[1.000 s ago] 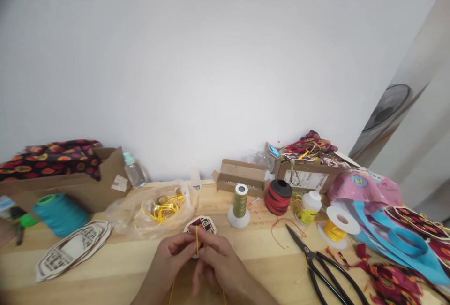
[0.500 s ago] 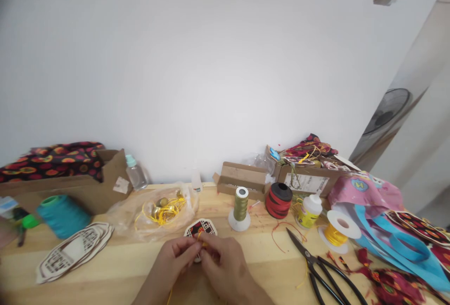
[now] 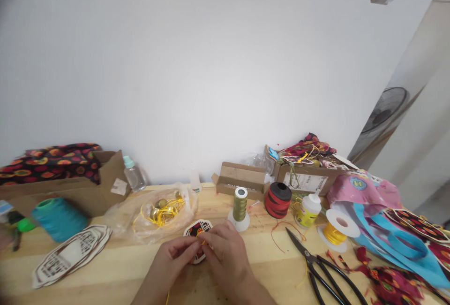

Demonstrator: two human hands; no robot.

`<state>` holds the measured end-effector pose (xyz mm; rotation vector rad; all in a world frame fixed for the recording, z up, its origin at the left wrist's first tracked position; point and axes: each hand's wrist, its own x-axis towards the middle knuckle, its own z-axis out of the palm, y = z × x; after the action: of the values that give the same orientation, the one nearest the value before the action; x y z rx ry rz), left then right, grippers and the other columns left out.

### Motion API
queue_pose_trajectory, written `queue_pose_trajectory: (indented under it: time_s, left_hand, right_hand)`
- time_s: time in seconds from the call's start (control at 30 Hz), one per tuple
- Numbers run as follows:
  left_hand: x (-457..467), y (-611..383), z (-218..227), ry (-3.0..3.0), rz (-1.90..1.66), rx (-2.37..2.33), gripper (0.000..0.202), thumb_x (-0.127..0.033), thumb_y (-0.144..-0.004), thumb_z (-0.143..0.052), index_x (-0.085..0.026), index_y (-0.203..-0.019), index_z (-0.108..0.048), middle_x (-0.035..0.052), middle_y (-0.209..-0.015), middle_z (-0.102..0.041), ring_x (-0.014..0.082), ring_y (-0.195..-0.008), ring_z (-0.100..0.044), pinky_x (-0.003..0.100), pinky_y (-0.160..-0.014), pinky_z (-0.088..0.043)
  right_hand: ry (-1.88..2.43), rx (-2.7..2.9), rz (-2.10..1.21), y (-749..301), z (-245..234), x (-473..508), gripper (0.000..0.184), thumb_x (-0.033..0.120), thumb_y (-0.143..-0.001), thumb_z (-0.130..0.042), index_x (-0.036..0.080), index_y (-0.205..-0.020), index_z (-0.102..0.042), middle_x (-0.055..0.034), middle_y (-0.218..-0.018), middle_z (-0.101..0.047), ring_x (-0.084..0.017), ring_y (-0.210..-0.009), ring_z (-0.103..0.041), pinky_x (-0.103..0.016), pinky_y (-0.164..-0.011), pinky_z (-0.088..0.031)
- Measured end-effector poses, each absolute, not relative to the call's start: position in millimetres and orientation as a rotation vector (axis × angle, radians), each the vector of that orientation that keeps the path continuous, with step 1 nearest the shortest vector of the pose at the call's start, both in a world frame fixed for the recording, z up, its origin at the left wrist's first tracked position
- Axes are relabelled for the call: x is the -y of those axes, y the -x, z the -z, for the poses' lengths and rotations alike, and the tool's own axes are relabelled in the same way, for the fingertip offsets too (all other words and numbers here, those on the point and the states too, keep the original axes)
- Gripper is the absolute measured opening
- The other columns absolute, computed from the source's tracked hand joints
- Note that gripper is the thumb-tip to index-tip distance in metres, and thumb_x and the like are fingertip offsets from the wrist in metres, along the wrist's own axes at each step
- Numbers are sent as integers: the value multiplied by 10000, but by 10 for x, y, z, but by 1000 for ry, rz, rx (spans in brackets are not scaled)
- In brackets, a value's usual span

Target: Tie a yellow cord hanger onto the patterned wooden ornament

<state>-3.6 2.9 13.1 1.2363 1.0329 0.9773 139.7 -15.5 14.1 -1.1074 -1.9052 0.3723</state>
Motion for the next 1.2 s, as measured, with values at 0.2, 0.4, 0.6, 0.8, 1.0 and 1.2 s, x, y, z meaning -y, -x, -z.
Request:
queue_pose_trajectory:
  time_s: [0.2, 0.4, 0.6, 0.8, 1.0, 1.2]
  left_hand:
    - [-39, 68, -118, -1211, -977, -1032, 146, -264, -605, -646, -176, -705, -707, 31, -669, -700, 180, -666, -590, 229, -618, -444]
    - [-36, 57, -79, -1173, -1023, -1038, 141, -231, -592, -660, -151, -707, -676, 41, -701, -695, 172, -662, -593, 231, -608, -454]
    - [-6, 40, -139, -1128, -1076, -1049, 256, -202, -589, -664, -168, -828, -580, 3, -621, -665, 132, -588, -576, 196, -542, -423]
    - [3, -2, -121, -1205, -1021, -1058, 248, -217, -577, -670, -164, -804, -584, -12, -569, -630, 129, -559, -554, 201, -534, -402]
    - [0, -7, -56, -1265, -956, -1081, 201, -254, -587, -671, -148, -751, -624, 16, -642, -647, 131, -587, -554, 199, -538, -403]
    - [-14, 26, -130, -1143, -1001, -1053, 188, -204, -560, -687, -142, -727, -627, 15, -633, -660, 138, -610, -578, 207, -569, -440]
  right_hand:
    - [1115, 1912, -368, -1403, -87, 141, 224, 150, -759, -492, 244, -924, -611, -36, -752, -628, -164, -697, -488, -291, -628, -385]
    - [1216, 1859, -435, -1400, -134, 160, 191, 193, -753, -517, 249, -900, -625, -41, -744, -625, -174, -696, -479, -296, -625, -376]
    - [1269, 1769, -578, -1395, -166, 179, 153, 209, -744, -526, 248, -790, -667, -38, -744, -602, -172, -727, -491, -299, -653, -380]
    - [1261, 1554, -619, -1358, -175, 190, 141, 72, -592, -567, 195, -552, -624, -25, -796, -503, -155, -734, -478, -275, -661, -385]
    - [1238, 1297, -1067, -1348, -143, 115, 138, 78, -568, -517, 153, -457, -550, 4, -662, -419, -139, -667, -442, -239, -589, -357]
    - [999, 1189, -1396, -1431, -288, 176, 282, 280, -611, -618, 139, -408, -480, 0, -693, -434, -98, -620, -420, -224, -581, -336]
